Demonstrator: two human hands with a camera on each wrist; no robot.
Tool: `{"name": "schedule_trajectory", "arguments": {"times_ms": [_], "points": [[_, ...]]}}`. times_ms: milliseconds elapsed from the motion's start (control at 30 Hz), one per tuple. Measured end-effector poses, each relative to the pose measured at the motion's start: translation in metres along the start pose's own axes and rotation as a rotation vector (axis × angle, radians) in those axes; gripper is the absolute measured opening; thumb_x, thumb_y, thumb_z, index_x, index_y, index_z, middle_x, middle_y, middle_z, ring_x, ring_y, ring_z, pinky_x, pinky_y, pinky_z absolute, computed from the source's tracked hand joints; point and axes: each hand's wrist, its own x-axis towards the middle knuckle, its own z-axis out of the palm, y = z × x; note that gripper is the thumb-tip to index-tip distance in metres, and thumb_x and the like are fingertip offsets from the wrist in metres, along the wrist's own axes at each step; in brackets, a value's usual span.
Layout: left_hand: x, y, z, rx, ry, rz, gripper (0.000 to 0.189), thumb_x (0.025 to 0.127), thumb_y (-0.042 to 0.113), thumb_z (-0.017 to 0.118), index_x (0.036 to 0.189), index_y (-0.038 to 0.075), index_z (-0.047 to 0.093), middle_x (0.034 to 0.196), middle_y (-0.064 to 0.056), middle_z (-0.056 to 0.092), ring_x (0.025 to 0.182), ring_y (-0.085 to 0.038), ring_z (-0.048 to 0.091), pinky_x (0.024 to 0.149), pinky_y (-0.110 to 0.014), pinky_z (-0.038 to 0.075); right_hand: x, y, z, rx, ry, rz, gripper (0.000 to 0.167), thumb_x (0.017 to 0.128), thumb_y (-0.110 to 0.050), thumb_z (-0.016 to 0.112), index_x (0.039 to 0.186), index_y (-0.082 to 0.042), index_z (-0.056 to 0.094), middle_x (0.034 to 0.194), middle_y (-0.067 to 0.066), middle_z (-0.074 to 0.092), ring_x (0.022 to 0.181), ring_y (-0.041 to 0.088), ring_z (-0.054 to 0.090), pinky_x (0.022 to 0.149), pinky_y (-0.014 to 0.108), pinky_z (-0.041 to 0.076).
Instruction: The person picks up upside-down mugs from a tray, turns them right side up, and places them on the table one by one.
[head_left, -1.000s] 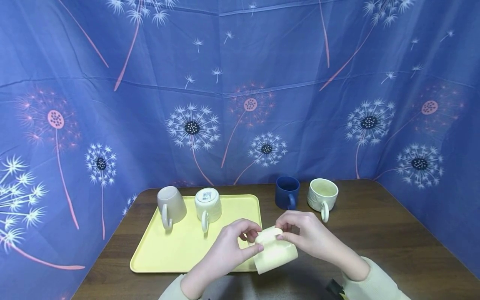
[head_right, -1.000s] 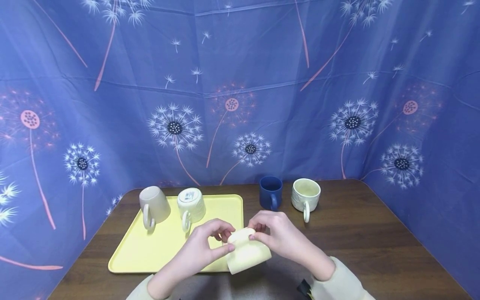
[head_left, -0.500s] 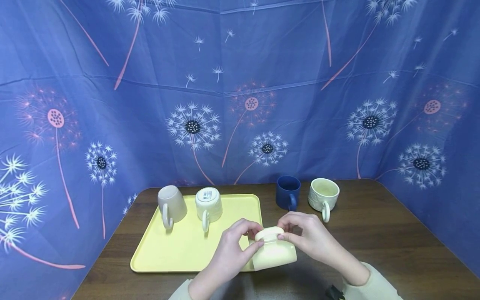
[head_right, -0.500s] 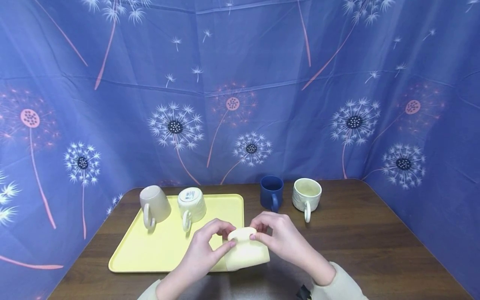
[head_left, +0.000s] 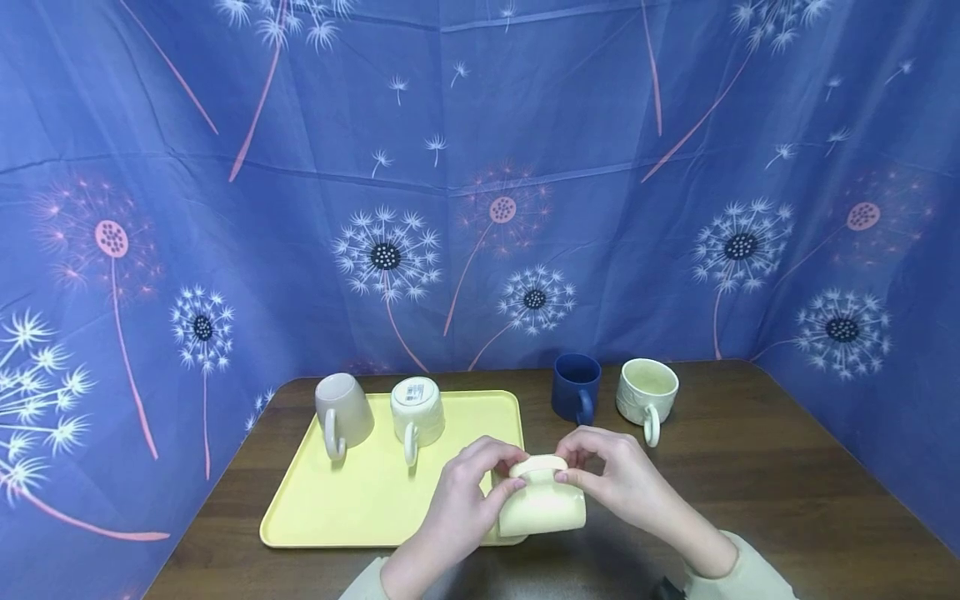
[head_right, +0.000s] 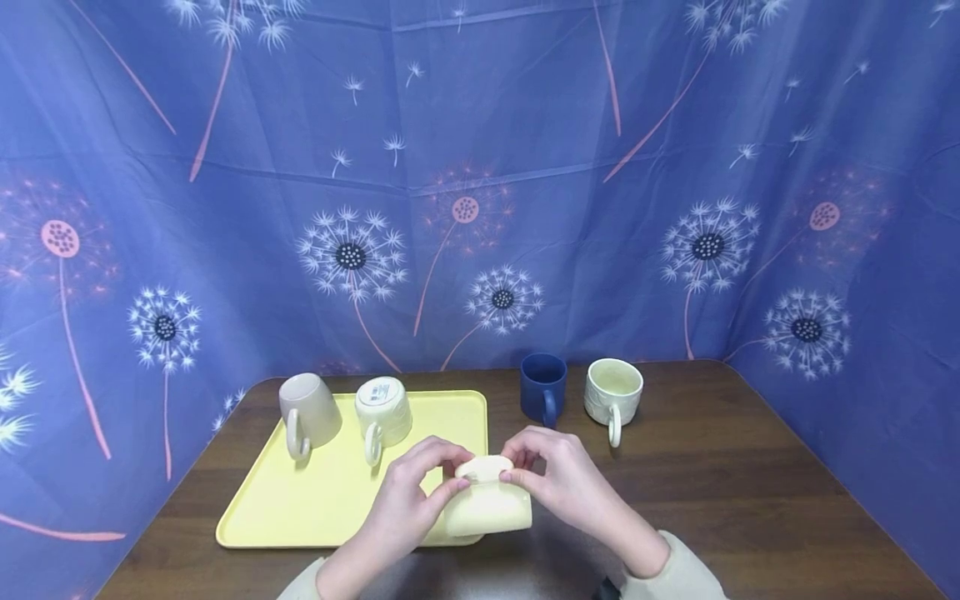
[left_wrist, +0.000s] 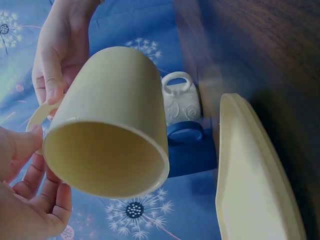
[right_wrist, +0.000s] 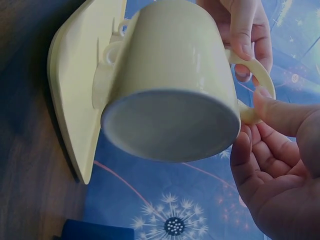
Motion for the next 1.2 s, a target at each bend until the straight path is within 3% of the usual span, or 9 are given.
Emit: {"name": "schedule_trajectory", "arguments": {"times_ms": [333,700,1200], "points": [[0.009,0.001,-0.005,0.072,0.001,0.050,0.024,0.076,0.011,0.075,0.099,0.015,0.068,0.092,0.007,0.065,0.077,-0.005,0.058,0.072,-0.021,0.048,-0.001,-0.002,-0.003,0.043,-0.028,0.061,0.020,0.074,-0.016,0.080,0.084,-0.021,0.063,0.077,-0.010,0.062,0.069,0.002,0.056,0.061,0.023,0.050],[0.018,0.005,-0.011,0.107,-0.089,0.069,0.022,0.077,0.010,0.074,0.097,0.017,0.070,0.093,0.008,0.065,0.088,-0.007,0.060,0.076,-0.025,0.049,-0.004,-0.003,-0.004,0.198,-0.142,0.083,0.019,0.078,-0.016,0.077,0.092,-0.017,0.064,0.083,-0.005,0.064,0.071,0.005,0.059,0.062,0.023,0.051],[0.025,0.007,-0.016,0.145,-0.168,0.182,0.022,0.073,0.007,0.074,0.092,0.018,0.071,0.089,0.006,0.063,0.085,-0.010,0.058,0.077,-0.022,0.047,0.003,-0.005,-0.008,0.623,-0.428,0.188,0.017,0.086,0.001,0.063,0.103,0.002,0.061,0.092,0.018,0.064,0.087,0.006,0.061,0.075,0.028,0.054]]}}
